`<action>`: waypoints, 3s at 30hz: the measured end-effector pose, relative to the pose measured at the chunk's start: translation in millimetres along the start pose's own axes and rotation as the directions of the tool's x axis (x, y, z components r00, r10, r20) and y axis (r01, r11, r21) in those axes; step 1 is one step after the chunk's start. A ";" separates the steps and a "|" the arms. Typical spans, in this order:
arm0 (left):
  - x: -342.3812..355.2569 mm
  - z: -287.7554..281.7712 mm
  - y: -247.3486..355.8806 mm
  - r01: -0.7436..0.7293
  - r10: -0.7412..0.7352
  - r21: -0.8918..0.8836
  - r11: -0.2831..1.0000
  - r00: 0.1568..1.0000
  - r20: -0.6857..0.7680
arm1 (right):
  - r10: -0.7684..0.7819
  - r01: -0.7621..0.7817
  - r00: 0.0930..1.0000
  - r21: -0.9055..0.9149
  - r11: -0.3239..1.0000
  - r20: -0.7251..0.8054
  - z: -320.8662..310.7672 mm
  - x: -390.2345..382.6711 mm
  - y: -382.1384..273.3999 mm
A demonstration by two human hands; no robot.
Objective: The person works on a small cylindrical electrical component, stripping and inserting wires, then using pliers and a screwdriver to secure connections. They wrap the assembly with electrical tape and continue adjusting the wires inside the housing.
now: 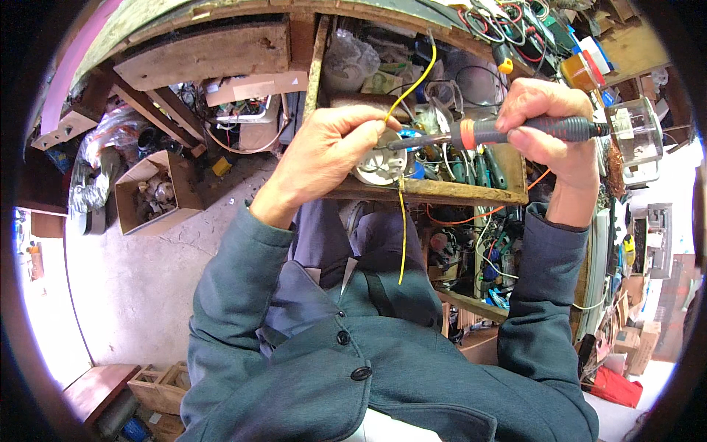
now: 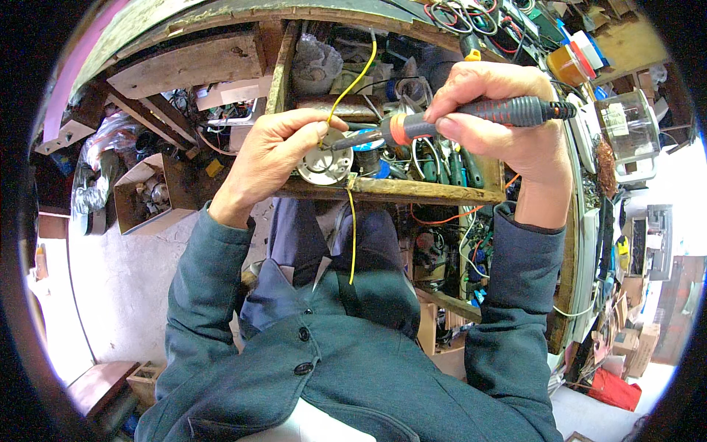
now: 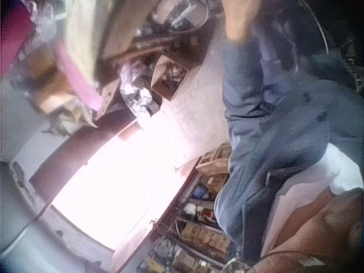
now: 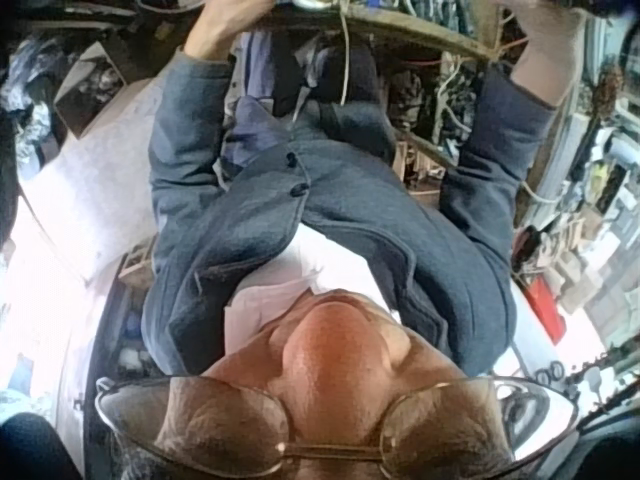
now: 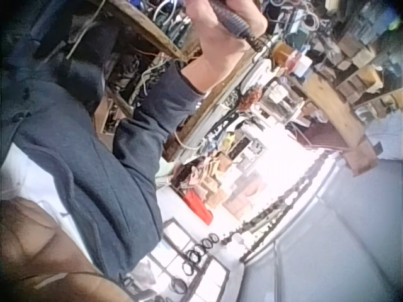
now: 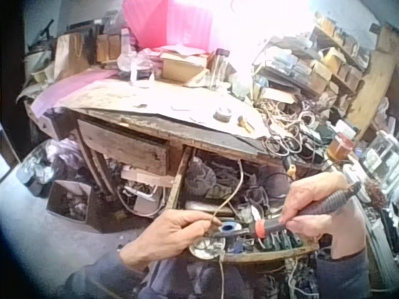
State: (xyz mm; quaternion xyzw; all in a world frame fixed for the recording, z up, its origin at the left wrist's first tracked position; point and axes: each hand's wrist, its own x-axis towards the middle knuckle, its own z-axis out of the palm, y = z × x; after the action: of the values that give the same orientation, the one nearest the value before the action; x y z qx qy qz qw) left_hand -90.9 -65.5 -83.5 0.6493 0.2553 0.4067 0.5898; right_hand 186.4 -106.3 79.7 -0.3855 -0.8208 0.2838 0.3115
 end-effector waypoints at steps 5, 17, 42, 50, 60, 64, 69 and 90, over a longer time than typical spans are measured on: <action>-1.1 -0.7 5.5 -0.002 0.002 0.046 0.999 1.000 -0.011 | 0.010 -0.009 1.000 -0.047 0.999 0.013 -3.2 2.3 -2.8; -1.2 -2.2 4.7 0.013 -0.014 0.047 0.999 1.000 0.007 | -0.005 0.007 0.999 -0.070 0.998 0.036 -1.9 10.9 -7.1; 0.3 -5.4 3.4 0.030 -0.032 0.046 0.999 0.998 0.057 | -0.013 0.013 0.998 0.012 1.000 -0.054 -17.1 -18.0 -8.6; 0.3 -3.5 8.2 0.025 -0.026 0.029 0.999 0.999 0.046 | -0.110 0.110 0.994 -0.002 0.994 0.000 -5.4 -12.1 -10.6; -2.7 -5.3 3.0 0.043 -0.044 0.041 0.998 0.998 0.034 | -0.160 0.161 0.987 -0.042 0.986 0.020 -3.8 -14.6 -13.7; -0.5 -5.5 4.1 -0.047 0.041 0.185 0.982 0.999 0.036 | -0.180 0.185 0.971 0.018 0.983 -0.160 -47.0 -37.9 -2.2; 2.3 -2.6 6.3 0.017 -0.020 0.156 0.988 1.000 0.019 | 0.061 0.210 0.659 0.261 0.942 -0.750 -110.7 -52.0 7.8; -7.2 4.5 2.5 0.053 -0.048 0.023 0.998 0.986 -0.159 | -0.004 -0.328 0.104 -0.038 0.944 -0.995 -322.8 69.1 170.1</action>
State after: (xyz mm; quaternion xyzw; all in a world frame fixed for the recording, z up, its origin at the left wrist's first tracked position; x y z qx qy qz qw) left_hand -91.4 -74.3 -82.6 0.6163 0.3233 0.4383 0.5688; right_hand 464.6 114.6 187.9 -0.5995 -0.3885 -0.1156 0.6902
